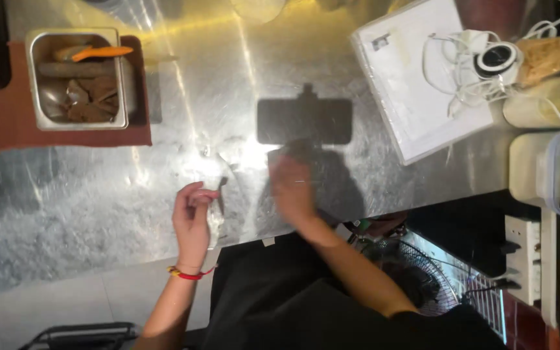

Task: Cleaning equipment and then preparing coffee using a kettle.

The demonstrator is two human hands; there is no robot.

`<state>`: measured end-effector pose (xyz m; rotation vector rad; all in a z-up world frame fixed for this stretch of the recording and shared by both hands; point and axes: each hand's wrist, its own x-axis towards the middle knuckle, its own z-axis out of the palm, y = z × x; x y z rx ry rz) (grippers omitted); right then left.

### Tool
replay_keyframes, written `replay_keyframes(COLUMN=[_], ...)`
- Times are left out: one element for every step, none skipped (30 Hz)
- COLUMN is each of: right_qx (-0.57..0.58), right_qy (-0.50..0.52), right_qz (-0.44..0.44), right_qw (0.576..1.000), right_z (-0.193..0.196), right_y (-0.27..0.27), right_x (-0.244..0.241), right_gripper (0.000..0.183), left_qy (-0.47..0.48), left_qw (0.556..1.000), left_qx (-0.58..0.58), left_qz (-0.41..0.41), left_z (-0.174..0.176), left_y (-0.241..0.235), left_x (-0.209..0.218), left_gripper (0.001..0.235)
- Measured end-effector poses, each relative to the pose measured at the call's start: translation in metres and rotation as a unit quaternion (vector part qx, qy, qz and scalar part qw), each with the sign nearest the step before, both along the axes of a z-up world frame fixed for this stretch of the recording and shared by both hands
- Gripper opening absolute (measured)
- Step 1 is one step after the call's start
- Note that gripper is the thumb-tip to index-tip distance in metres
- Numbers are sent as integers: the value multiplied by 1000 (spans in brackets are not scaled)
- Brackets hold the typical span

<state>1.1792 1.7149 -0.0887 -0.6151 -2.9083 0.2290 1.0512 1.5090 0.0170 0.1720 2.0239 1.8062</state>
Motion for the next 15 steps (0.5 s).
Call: replay_keyframes(right_qx=[-254,-484,-483,-507,-524,-526,-356,-172,-175,-152,-127,-128,-89,-52,-56], right_qy=[68,127,122,127,129,124,77,30,28,27,26,24,6,-16,-21], right_qz=[61,120,137,254,365,372,378,370,377,249,115,128,90,50,61], right_qw=[963,857,856,814,758,755,851,912,909,956,985,983,992,997,996], right_z=[12,28,7,-10,-26,-12,1,16,-3,-18,-28,-26,-25,-24,-52], right_y=[-44,-80,-82,-94,-107,-64,-22,16,73,136,198,228,256,280,256], right_x=[-30,-64,-65,-65,-64,-63,-64,-66,-71,-80,-88,-112,-139,-158,-175], right_gripper=[39,28,28,39,51,51,47,44,44,56,74,74,63,54,54], left_qy=[1,8,12,100,186,186,150,112,112,84,54,54,42,26,21], left_qw=[1000,1000,999,993,974,975,988,991,990,985,969,966,954,940,936], left_qx=[5,19,22,20,16,14,35,55,52,11,-28,-30,-61,-96,-101], left_qz=[1,5,22,-52,-127,-119,-32,55,63,151,239,251,290,326,336], left_z=[19,34,36,42,49,44,40,36,32,23,15,4,-6,-12,-10], left_y=[16,41,43,37,31,13,-5,-27,-58,-85,-111,-129,-147,-167,-166], left_x=[10,15,22,27,33,34,36,38,46,52,59,75,91,113,127], left_gripper=[25,24,24,24,26,26,29,32,32,34,35,35,34,32,32])
